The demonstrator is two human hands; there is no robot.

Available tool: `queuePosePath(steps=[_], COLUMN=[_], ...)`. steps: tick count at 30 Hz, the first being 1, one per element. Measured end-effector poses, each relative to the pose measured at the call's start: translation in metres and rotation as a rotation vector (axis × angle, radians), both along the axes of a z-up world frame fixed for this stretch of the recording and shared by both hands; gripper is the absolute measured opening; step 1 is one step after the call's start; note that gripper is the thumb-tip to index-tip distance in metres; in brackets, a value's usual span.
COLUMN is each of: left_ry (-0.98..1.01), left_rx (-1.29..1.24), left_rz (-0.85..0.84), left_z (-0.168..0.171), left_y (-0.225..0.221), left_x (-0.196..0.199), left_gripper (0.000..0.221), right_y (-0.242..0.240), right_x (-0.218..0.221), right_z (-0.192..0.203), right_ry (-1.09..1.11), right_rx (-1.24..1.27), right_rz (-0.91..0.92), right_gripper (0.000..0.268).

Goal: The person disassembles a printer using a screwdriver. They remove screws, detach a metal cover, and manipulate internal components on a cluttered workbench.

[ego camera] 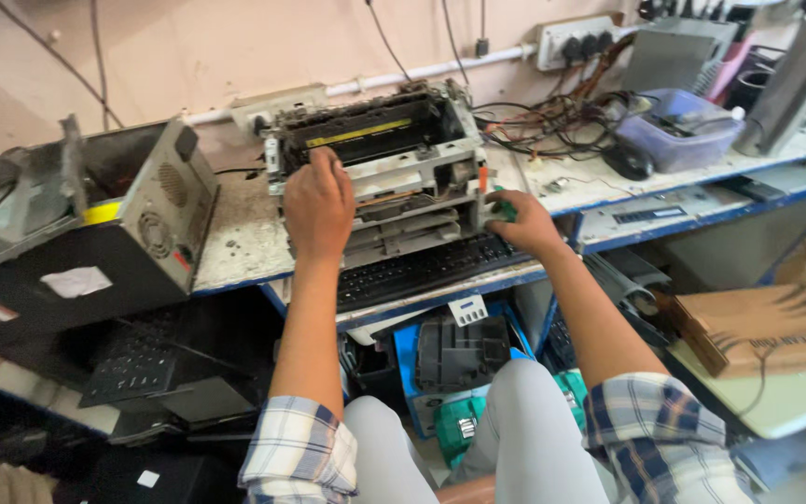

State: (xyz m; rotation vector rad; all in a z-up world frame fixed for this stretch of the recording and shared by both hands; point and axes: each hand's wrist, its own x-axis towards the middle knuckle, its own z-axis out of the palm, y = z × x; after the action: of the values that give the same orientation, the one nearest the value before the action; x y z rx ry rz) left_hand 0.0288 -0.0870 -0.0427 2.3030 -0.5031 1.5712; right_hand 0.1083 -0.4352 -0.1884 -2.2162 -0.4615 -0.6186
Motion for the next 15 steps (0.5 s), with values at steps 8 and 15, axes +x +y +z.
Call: queuePosePath(steps=[8, 15], left_ry=[0.095, 0.039], left_rx=[0.027, 0.069], left_rz=[0.146, 0.075], left_z=[-0.020, -0.025], left_y=[0.004, -0.083], left_x=[0.026, 0.076], left_gripper=[0.015, 0.017], right_y=[-0.006, 0.008], right_x=[0.014, 0.009], right_z=[-0.027, -0.017], right_ry=[-0.006, 0.065], right_rx=[-0.008, -0.039], right_rz=[0.055, 0.034], right_gripper=[0.078, 0.090])
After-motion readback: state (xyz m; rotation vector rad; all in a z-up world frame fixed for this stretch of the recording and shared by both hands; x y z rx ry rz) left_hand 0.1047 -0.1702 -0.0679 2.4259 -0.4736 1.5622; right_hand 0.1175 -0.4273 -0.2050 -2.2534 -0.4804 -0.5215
